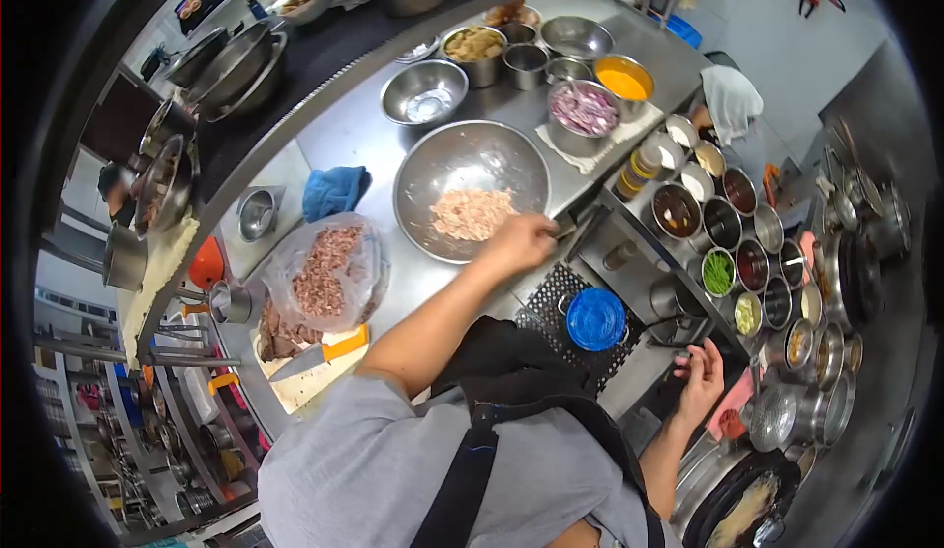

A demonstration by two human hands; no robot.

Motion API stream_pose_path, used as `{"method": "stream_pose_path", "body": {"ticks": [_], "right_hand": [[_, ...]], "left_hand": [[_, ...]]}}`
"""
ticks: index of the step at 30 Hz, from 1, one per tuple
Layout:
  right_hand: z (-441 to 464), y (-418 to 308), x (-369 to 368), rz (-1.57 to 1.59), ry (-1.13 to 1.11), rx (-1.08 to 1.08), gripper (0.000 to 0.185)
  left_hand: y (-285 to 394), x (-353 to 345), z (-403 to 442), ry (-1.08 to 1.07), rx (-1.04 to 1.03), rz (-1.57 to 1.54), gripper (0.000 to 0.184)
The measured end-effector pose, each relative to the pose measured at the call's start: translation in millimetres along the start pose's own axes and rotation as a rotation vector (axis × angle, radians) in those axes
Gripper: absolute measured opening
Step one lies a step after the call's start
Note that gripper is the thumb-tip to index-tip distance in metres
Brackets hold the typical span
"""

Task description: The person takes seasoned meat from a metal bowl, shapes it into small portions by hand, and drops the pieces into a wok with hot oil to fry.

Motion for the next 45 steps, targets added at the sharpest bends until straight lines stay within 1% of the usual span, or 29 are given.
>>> {"method": "stream_pose_path", "body": {"ticks": [2,3,4,5,7,8,10,11,12,14,15,17,18,20,22,24,25,26,28,30,32,34,36,38,39,40,41,43,45], "right_hand": [[8.0,-10.4,-52.9,0.02,-0.088,-0.005,0.03],[12.3,-13.1,-77.6,0.006,-0.144,-0.011,0.03],[16.0,-14.9,-100.6,-0.011,-0.195,-0.019,0.03],[18.5,-16.4,-123.2,-0.016,-0.256,-0.044,0.029],[21.2,-16.7,-162.5,-0.07,-0.34,-0.062,0.028],[22.0,-13.1,-177.9,-0.085,-0.384,-0.072,0.027],[21.2,-10.9,-202.4,-0.128,-0.431,-0.066,0.026],[19.8,-10.0,-214.2,-0.163,-0.476,-0.058,0.025],[17.4,-9.9,-221.2,-0.168,-0.471,-0.064,0.025],[13.4,-9.2,-232.0,-0.184,-0.515,-0.071,0.024],[12.1,-7.7,-232.7,-0.185,-0.516,-0.078,0.024],[12.0,-4.3,-236.2,-0.187,-0.531,-0.081,0.024],[12.4,-3.2,-237.5,-0.187,-0.537,-0.082,0.024],[14.9,-1.0,-237.8,-0.183,-0.543,-0.096,0.024],[17.6,1.5,-239.3,-0.182,-0.549,-0.114,0.024],[20.5,7.5,-246.2,-0.186,-0.554,-0.167,0.023],[22.0,8.9,-251.8,-0.179,-0.553,-0.17,0.023],[21.6,11.7,-261.5,-0.169,-0.602,-0.202,0.024],[21.1,15.2,-283.7,-0.156,-0.651,-0.232,0.025],[12.0,22.8,-319.3,-0.064,-0.799,-0.309,0.037],[7.1,42.3,-360.1,0.085,-0.882,-0.099,0.055],[0.6,42.7,-398.5,0.283,-0.853,-0.237,0.068],[3.9,41.2,-419.2,0.29,-0.883,-0.229,0.067],[6.2,38.6,-426.4,0.297,-0.919,-0.225,0.066],[9.5,41.2,-423.7,0.263,-0.908,-0.318,0.064],[11.7,44.8,-421.5,0.226,-0.893,-0.411,0.063],[14.3,51.7,-422.3,0.195,-0.883,-0.36,0.056],[13.0,36.8,-424.0,0.227,-0.865,-0.37,0.053],[15.2,17.3,-429.3,0.267,-0.866,-0.337,0.042]], "left_hand": [[-95.9,32.7,19.6,0.041,0.169,0.247,0.041],[-133.2,46.7,29.7,-0.019,0.222,0.347,0.051],[-152.0,57.9,35.6,-0.084,0.273,0.447,0.064],[-162.6,56.9,37.2,-0.09,0.274,0.443,0.064],[-175.6,48.0,34.2,-0.308,0.286,0.617,0.084],[-181.4,42.6,34.5,-0.312,0.285,0.611,0.084],[-194.8,22.7,37.9,-0.34,0.231,0.675,0.102],[-202.5,18.8,40.2,-0.283,0.271,0.656,0.089],[-214.7,11.9,45.1,-0.292,0.269,0.653,0.089],[-234.8,5.2,56.4,-0.219,0.264,0.573,0.069],[-232.5,10.5,56.3,-0.224,0.267,0.573,0.069],[-231.2,22.3,58.1,-0.312,0.401,0.371,0.054],[-234.0,26.1,59.9,-0.312,0.398,0.379,0.054],[-241.9,40.7,61.6,-0.19,0.42,0.421,0.047],[-232.3,62.6,60.3,-0.231,0.435,0.364,0.047],[-227.7,83.0,52.7,-0.151,0.558,-0.024,0.042],[-191.4,104.7,44.9,-0.169,0.563,-0.179,0.039],[-186.0,113.5,42.4,-0.169,0.562,-0.173,0.039],[-173.4,125.9,38.4,-0.09,0.504,-0.763,0.038],[-152.3,137.2,30.2,-0.028,0.497,-0.866,0.038],[-128.3,142.1,23.5,0.033,0.482,-0.971,0.039],[-102.0,132.6,19.3,-0.041,0.403,-1.2,0.042],[-95.5,120.0,11.3,-0.075,0.41,-1.209,0.039],[-91.9,112.3,5.9,-0.076,0.32,-1.344,0.039],[-90.8,114.2,2.4,-0.082,0.245,-1.292,0.039],[-92.5,114.0,1.0,-0.076,0.245,-1.297,0.039],[-95.6,113.7,-0.6,-0.015,0.277,-1.358,0.04],[-93.6,112.6,-3.4,0.051,0.308,-1.42,0.041],[-92.3,125.7,-5.4,0.424,0.287,-1.46,0.041]]}}
Point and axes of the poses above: each hand's wrist, its own z-axis towards the middle knuckle, its own x-axis out of the back of the hand, y = z × x, the point moved 5 cm from there along z, towards the middle knuckle, and after that the axes turned 8 degrees about z, right-handed, at the moved point
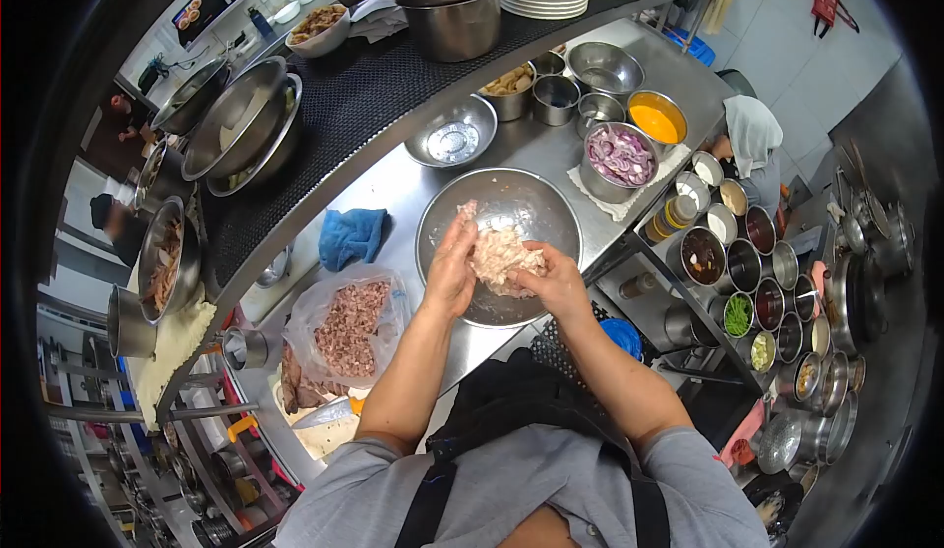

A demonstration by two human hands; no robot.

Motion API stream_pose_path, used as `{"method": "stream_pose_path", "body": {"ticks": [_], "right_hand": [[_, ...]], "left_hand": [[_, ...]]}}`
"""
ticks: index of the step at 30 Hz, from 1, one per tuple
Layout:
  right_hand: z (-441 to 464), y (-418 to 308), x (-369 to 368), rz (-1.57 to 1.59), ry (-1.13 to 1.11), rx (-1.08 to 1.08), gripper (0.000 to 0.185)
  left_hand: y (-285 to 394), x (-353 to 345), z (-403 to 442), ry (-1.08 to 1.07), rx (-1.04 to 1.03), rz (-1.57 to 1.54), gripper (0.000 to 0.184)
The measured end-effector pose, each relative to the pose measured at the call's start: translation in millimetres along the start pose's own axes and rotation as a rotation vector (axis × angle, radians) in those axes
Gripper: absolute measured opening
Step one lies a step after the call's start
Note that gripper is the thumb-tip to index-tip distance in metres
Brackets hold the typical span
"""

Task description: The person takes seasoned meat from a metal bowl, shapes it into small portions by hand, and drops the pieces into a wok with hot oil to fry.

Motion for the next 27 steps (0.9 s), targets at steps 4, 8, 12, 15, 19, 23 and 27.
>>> {"method": "stream_pose_path", "body": {"ticks": [4,8,12,15,19,23,27], "right_hand": [[3.9,-31.9,-21.1,-0.292,-0.095,-0.002,0.036],[15.5,-44.2,-32.5,-0.786,-0.17,0.282,0.033],[17.6,-52.4,-48.9,-0.839,-0.247,0.197,0.031],[18.1,-67.6,-58.7,-0.966,-0.234,0.453,0.035],[17.1,-67.7,-73.3,-1.006,-0.232,0.529,0.037],[15.8,-61.8,-78.7,-1.028,-0.316,0.541,0.037],[13.2,-60.4,-70.2,-1.016,-0.28,0.518,0.038]], "left_hand": [[-13.0,15.5,15.2,0.017,-0.019,-0.03,0.04],[-64.6,40.9,34.3,-0.197,0.194,-0.211,0.04],[-60.9,43.3,23.0,-0.363,0.326,-0.29,0.036],[-46.8,40.5,15.7,-0.353,0.3,-0.221,0.033],[-34.2,39.0,11.4,-0.415,0.245,0.048,0.029],[-30.2,42.8,13.5,-0.372,0.226,0.221,0.027],[-38.5,52.0,23.7,-0.313,0.18,0.361,0.02]]}}
Point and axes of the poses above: each hand's wrist, its own z-axis towards the middle knuckle, its own x-axis out of the back of the hand, y = z × x, the point moved 5 cm from there along z, towards the middle knuckle, and after that the axes turned 8 degrees about z, right-handed, at the moved point
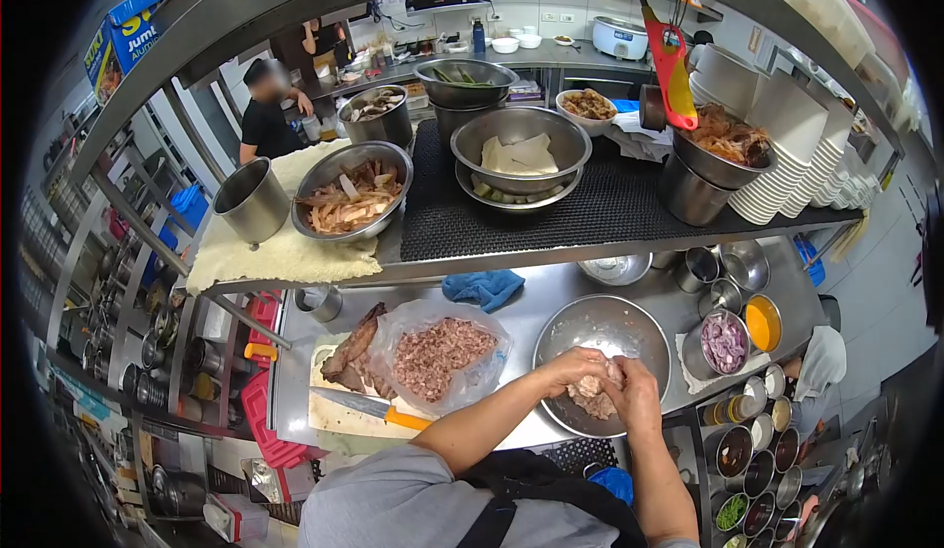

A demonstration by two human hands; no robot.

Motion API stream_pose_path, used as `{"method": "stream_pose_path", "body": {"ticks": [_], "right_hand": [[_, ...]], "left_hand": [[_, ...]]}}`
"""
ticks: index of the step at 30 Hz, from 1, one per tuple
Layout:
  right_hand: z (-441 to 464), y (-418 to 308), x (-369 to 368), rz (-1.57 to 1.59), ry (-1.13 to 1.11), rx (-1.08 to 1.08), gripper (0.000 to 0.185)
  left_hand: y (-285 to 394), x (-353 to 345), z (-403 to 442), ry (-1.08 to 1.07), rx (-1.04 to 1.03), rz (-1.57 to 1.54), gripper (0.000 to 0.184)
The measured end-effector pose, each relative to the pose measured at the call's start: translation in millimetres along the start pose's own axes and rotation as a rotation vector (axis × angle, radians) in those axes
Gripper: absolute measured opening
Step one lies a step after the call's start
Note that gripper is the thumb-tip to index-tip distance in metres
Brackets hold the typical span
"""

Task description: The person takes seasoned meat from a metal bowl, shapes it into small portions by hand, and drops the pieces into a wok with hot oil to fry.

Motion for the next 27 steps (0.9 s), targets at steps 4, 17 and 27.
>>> {"method": "stream_pose_path", "body": {"ticks": [4,17,27], "right_hand": [[-7.7,6.9,1.3,0.007,0.064,0.012,0.033],[-33.5,67.2,-4.3,0.85,0.105,-0.665,0.019],[-35.5,69.4,-1.4,1.194,0.276,-0.614,0.011]], "left_hand": [[13.3,-8.0,-7.5,0.009,0.051,-0.21,0.015],[21.8,-3.7,-3.3,0.049,0.022,-0.184,0.015],[36.3,-19.3,-4.4,0.028,0.011,-0.113,0.019]]}}
Point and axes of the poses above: each hand's wrist, its own z-axis towards the middle knuckle, its own x-axis out of the back of the hand, y = z × x, the point moved 5 cm from there along z, towards the middle knuckle, and after that the axes turned 8 degrees about z, right-handed, at the moved point
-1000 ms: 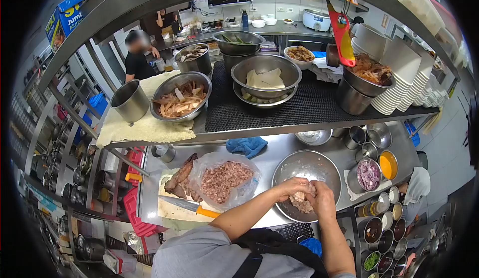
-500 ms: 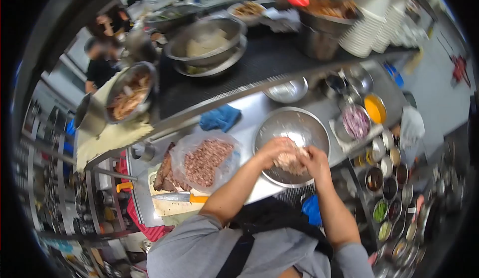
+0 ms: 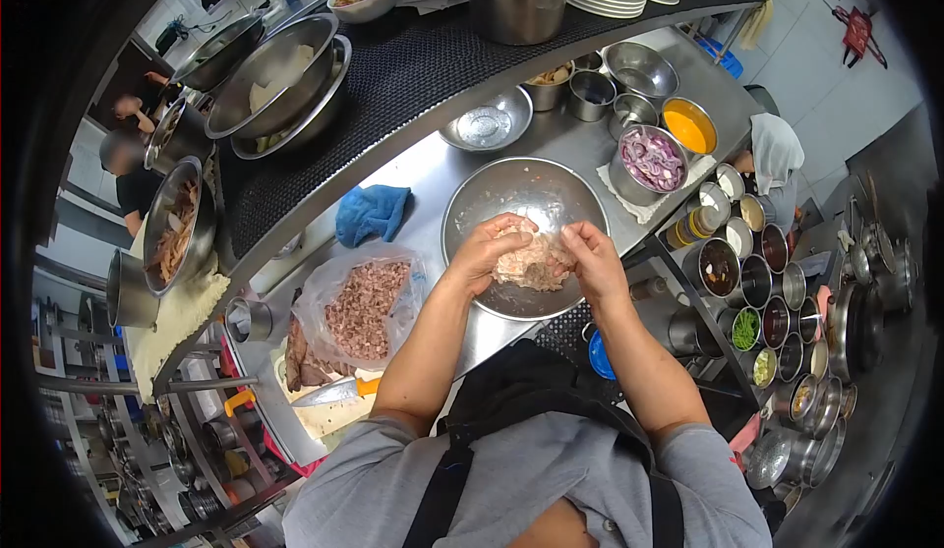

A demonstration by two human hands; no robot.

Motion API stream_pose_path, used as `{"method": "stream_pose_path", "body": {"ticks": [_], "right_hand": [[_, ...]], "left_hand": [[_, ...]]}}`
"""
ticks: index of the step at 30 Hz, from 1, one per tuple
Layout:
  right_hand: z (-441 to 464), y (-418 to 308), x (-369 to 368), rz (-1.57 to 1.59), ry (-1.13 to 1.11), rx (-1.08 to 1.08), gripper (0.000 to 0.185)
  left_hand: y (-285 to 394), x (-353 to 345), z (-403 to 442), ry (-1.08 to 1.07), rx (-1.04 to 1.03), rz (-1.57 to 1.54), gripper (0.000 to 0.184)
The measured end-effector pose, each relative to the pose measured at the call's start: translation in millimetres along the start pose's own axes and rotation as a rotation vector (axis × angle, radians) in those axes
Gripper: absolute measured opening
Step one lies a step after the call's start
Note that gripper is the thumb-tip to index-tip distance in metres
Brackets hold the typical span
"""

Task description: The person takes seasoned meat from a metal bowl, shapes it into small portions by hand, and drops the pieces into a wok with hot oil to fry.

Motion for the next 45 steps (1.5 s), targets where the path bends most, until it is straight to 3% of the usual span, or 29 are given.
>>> {"method": "stream_pose_path", "body": {"ticks": [4,11,14,16,18,24,30,38,43,45], "right_hand": [[5.3,6.5,13.9,0.071,0.039,-0.039,0.012],[-2.4,-3.3,8.3,0.074,0.121,0.06,0.011],[-7.8,0.6,19.1,-0.157,0.181,0.033,0.017],[-14.0,-0.6,18.5,-0.281,0.222,0.057,0.018],[-5.8,13.0,29.5,-0.275,0.217,0.046,0.021],[-3.1,18.2,32.9,-0.131,0.151,0.096,0.015],[-10.1,23.0,49.1,-0.094,0.159,-0.011,0.02],[-30.3,9.6,53.8,0.009,0.29,0.015,0.016],[-46.6,9.1,87.4,0.132,0.254,0.011,0.023],[-64.0,3.4,104.3,0.22,0.359,0.051,0.024]], "left_hand": [[-7.1,8.4,5.6,0.12,-0.062,-0.171,0.018],[-15.7,23.7,3.8,0.138,-0.075,-0.296,0.019],[-20.8,22.8,2.0,0.15,-0.103,-0.317,0.018],[-27.2,25.8,4.2,0.017,-0.147,-0.356,0.017],[-41.6,36.6,6.2,0.132,-0.062,-0.33,0.023],[-26.0,24.6,-6.3,0.105,-0.079,-0.317,0.019],[-19.9,18.5,-13.4,0.134,-0.044,-0.312,0.018],[-25.8,4.5,-2.5,0.083,-0.026,-0.314,0.019],[-23.3,-10.3,-4.7,0.036,0.034,-0.314,0.019],[-30.9,-21.0,1.8,-0.004,-0.003,-0.374,0.018]]}}
Point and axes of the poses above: each hand's wrist, its own z-axis towards the middle knuckle, its own x-axis out of the back of the hand, y = z × x, the point moved 5 cm from there along z, towards the middle knuckle, and after that the axes turned 8 degrees about z, right-handed, at the moved point
